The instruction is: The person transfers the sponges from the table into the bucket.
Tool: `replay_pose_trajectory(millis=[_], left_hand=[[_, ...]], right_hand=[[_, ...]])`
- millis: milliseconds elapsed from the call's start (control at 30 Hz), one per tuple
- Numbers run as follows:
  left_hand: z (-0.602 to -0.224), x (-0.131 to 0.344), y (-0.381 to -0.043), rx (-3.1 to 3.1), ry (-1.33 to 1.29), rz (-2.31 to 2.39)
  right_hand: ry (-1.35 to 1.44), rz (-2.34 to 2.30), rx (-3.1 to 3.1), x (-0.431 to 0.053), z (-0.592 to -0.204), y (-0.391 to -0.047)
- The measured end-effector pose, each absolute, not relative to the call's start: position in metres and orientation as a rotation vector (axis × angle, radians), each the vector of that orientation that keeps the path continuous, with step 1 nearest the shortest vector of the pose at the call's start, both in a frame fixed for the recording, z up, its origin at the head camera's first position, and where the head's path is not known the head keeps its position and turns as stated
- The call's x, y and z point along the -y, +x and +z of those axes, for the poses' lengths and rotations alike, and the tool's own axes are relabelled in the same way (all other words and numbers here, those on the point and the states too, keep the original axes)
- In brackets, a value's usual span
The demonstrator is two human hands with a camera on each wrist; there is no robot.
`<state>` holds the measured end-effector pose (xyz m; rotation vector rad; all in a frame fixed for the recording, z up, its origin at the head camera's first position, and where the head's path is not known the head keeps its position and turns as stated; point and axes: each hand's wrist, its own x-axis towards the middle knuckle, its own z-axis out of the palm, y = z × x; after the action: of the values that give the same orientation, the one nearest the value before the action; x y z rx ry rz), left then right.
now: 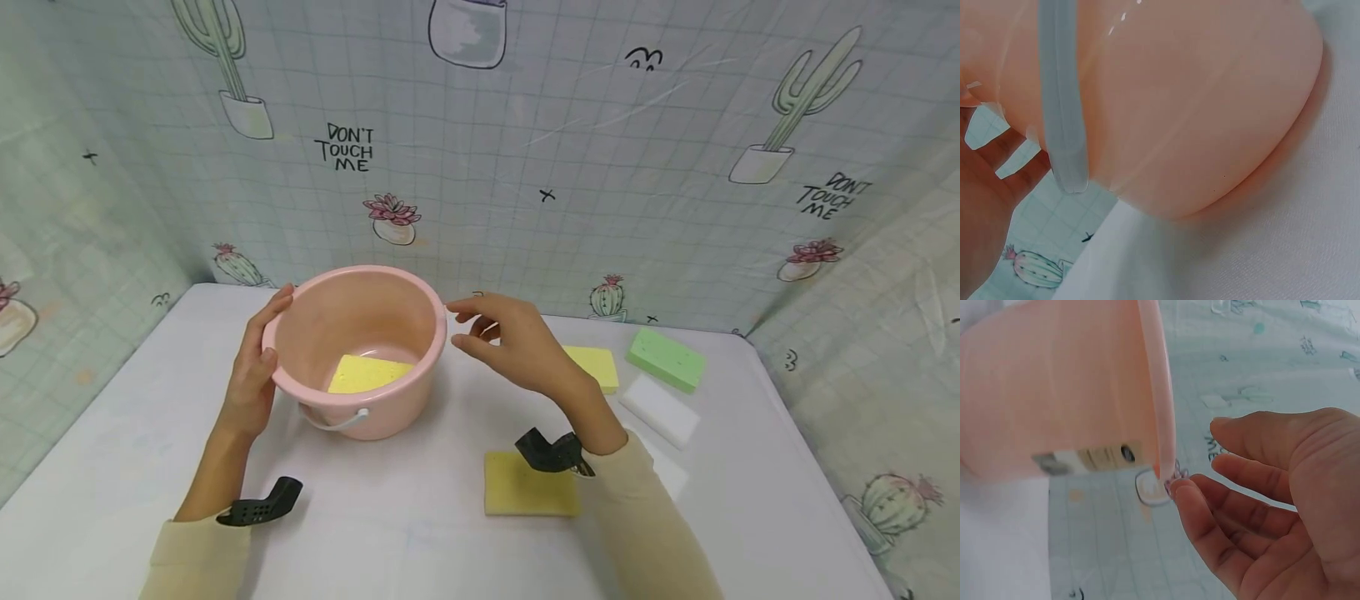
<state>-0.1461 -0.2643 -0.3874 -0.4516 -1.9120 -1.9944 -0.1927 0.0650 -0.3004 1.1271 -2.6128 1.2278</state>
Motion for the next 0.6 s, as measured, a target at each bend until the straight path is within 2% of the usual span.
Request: replay_pose_trajectory(millis=[600], left_hand=[[-0.388,0.265,-0.146,1.906,-0.451,-2.008]], right_hand=[[0.911,1.217,2.634,-0.133,-0.34,-0.194]])
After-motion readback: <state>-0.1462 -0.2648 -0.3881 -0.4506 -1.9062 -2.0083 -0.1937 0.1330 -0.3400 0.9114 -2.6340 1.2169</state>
